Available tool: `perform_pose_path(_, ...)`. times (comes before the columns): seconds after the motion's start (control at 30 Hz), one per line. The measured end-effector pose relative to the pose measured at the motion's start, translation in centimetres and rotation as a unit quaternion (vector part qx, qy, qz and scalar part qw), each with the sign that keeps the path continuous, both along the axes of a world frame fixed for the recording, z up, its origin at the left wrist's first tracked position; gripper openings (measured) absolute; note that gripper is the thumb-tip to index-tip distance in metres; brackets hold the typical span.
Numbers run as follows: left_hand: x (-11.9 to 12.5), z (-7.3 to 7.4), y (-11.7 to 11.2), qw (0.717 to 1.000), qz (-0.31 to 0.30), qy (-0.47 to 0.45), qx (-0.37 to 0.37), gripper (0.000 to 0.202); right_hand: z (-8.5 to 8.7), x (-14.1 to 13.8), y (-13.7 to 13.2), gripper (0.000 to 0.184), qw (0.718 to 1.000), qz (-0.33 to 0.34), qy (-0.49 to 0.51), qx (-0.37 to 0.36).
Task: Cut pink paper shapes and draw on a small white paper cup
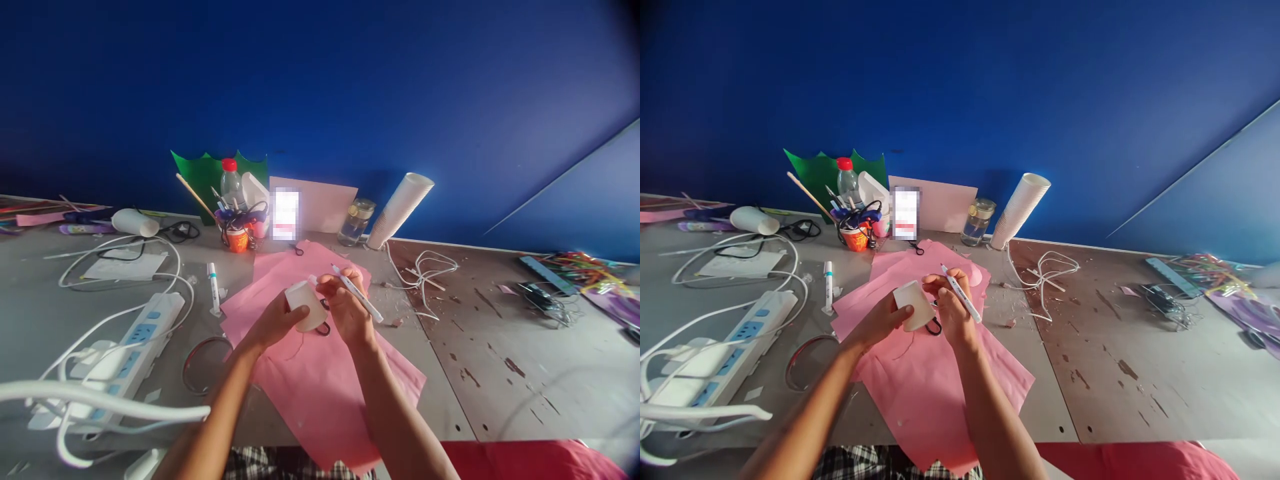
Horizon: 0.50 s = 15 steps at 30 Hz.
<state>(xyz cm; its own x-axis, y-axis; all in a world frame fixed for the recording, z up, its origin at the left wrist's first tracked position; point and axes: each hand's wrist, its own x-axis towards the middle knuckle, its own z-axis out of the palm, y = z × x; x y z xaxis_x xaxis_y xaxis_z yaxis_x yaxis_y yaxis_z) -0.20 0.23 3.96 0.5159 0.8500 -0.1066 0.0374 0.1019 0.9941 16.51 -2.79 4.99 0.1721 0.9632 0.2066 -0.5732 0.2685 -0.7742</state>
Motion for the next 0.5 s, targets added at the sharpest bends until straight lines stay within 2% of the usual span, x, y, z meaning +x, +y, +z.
perform_pose_path(0.1, -0.1, -0.2, 0.2, 1.0, -0.009, -0.014, -0.011, 0.051, -0.1, -0.8, -0.3, 0.037, 1.0, 0.008, 0.016, 0.013)
perform_pose_path(0.23, 0.3, -1.3, 0.3, 0.999, -0.008, -0.029, -0.01, 0.059, -0.5, -1.6, -0.5, 0.049, 1.0, -0.01, 0.026, -0.01)
perform_pose_path(0.37, 0.8, -2.1, 0.1, 0.998, 0.044, -0.045, 0.023, 0.063, -0.7, -2.2, -0.8, 0.056, 0.998, -0.049, 0.013, -0.033)
perform_pose_path(0.43, 0.9, -2.3, 0.0, 0.997, 0.064, -0.034, 0.032, 0.06, -0.7, -2.2, -0.9, 0.055, 0.997, -0.071, -0.011, -0.038)
perform_pose_path(0.5, 1.0, -2.4, -0.1, 0.997, 0.06, -0.023, 0.032, 0.057, -1.0, -2.0, -0.9, 0.046, 0.994, -0.085, -0.05, -0.041)
